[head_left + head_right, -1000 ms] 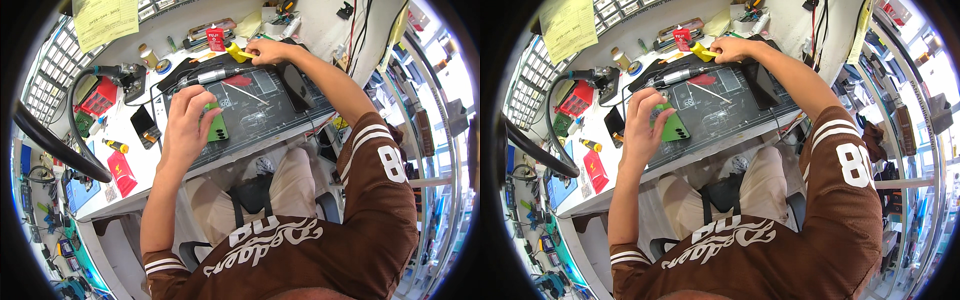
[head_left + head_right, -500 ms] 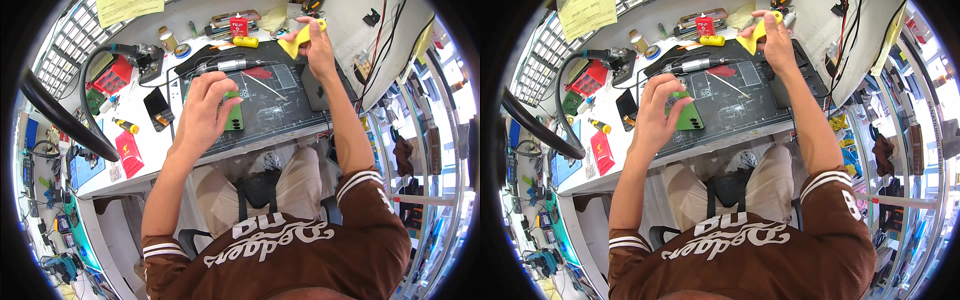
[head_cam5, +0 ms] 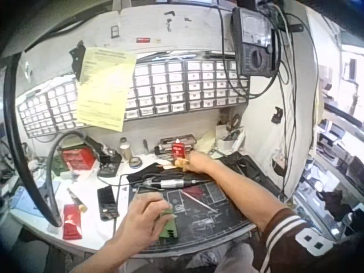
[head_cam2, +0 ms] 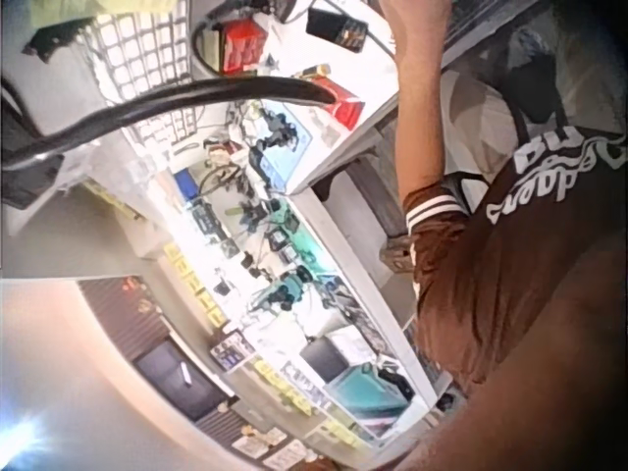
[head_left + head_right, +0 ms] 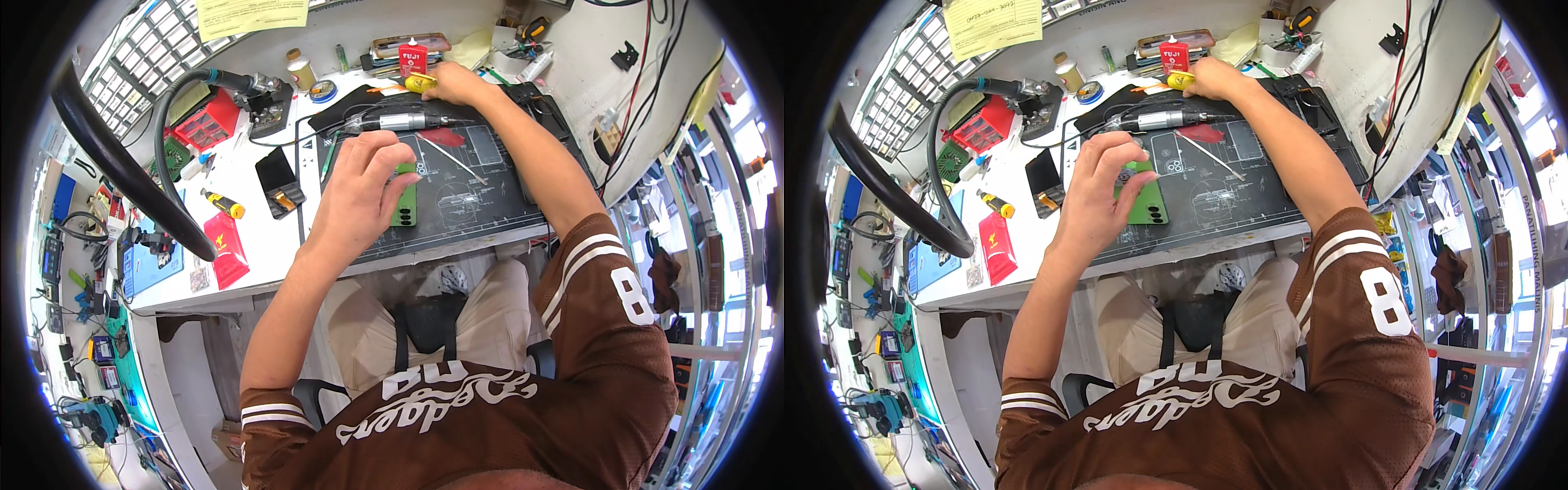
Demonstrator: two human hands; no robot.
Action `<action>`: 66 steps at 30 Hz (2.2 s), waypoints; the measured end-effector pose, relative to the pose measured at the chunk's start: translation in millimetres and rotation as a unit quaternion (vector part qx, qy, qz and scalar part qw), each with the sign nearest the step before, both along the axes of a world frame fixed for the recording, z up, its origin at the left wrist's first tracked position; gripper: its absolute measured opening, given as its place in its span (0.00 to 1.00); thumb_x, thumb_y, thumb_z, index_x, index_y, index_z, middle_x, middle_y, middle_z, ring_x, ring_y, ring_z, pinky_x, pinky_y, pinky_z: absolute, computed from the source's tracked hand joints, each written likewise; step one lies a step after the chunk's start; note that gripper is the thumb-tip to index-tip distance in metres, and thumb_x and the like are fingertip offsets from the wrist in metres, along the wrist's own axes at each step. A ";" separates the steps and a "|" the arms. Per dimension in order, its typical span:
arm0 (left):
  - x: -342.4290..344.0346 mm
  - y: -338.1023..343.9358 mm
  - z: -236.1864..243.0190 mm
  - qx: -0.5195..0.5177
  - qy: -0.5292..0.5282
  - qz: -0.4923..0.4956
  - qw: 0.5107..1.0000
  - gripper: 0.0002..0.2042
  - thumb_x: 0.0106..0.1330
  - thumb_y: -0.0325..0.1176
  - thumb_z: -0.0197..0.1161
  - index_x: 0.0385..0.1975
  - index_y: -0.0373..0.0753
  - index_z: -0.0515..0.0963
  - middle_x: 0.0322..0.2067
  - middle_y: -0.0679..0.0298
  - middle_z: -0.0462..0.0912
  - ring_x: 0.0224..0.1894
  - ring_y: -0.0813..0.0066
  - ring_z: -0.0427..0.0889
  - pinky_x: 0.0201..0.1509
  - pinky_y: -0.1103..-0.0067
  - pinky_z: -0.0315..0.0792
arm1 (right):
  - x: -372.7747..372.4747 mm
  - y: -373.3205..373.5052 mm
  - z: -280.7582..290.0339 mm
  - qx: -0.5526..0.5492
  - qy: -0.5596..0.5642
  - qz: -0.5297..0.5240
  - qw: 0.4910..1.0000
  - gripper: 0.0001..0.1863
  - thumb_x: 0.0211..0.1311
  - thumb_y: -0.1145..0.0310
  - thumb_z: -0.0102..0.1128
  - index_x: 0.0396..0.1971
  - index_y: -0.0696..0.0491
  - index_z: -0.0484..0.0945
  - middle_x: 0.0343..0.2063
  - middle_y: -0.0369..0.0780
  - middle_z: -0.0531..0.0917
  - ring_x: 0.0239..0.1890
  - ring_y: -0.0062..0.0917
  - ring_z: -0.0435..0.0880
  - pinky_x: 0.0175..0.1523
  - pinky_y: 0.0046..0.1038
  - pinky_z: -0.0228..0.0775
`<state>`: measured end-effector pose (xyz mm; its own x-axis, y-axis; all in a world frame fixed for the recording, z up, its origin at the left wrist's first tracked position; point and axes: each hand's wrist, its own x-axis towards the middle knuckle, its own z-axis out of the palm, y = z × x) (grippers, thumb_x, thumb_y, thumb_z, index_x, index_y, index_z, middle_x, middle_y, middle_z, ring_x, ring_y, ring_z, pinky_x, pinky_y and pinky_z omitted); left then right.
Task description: The person applies adhesive from a yellow bottle to the back of a green smartphone and then uses a yellow plastic tool to spread and smooth the adhesive along the edges. The person handles the phone and adhesive bottle directly without additional tools.
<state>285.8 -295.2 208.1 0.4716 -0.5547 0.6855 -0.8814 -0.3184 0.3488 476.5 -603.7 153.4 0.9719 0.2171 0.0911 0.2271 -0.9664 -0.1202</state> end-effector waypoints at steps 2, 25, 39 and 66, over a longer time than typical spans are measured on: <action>0.9 1.4 1.2 0.001 0.005 -0.001 1.000 0.19 0.62 0.24 0.76 0.50 0.42 0.75 0.50 0.58 0.78 0.54 0.55 0.79 0.58 0.64 0.75 | -5.2 -1.0 -3.1 0.000 -0.022 0.020 1.000 0.29 0.61 0.49 0.74 0.53 0.57 0.87 0.47 0.53 0.89 0.52 0.47 0.88 0.59 0.45 0.78; 4.2 -0.8 1.0 -0.002 -0.003 -0.009 1.000 0.19 0.63 0.24 0.76 0.50 0.40 0.76 0.50 0.58 0.79 0.53 0.54 0.80 0.57 0.65 0.74 | -60.8 -42.6 -18.4 0.242 -0.032 -0.129 0.961 0.36 0.56 0.40 0.78 0.55 0.54 0.86 0.43 0.42 0.89 0.44 0.31 0.86 0.53 0.32 0.75; 3.0 1.9 2.8 -0.004 -0.011 -0.012 1.000 0.18 0.64 0.24 0.75 0.50 0.40 0.75 0.49 0.57 0.80 0.51 0.56 0.81 0.57 0.66 0.76 | -209.0 3.0 65.2 0.686 0.019 -0.042 0.727 0.41 0.86 0.39 0.29 0.65 0.61 0.78 0.40 0.41 0.87 0.31 0.24 0.86 0.36 0.23 0.81; -2.3 0.3 -4.6 -0.009 -0.042 -0.004 0.999 0.22 0.61 0.22 0.77 0.51 0.41 0.75 0.49 0.59 0.80 0.50 0.59 0.80 0.54 0.66 0.74 | -260.7 92.6 55.8 0.420 -0.178 0.064 0.888 0.14 0.71 0.60 0.68 0.43 0.56 0.87 0.32 0.48 0.88 0.34 0.45 0.86 0.39 0.38 0.76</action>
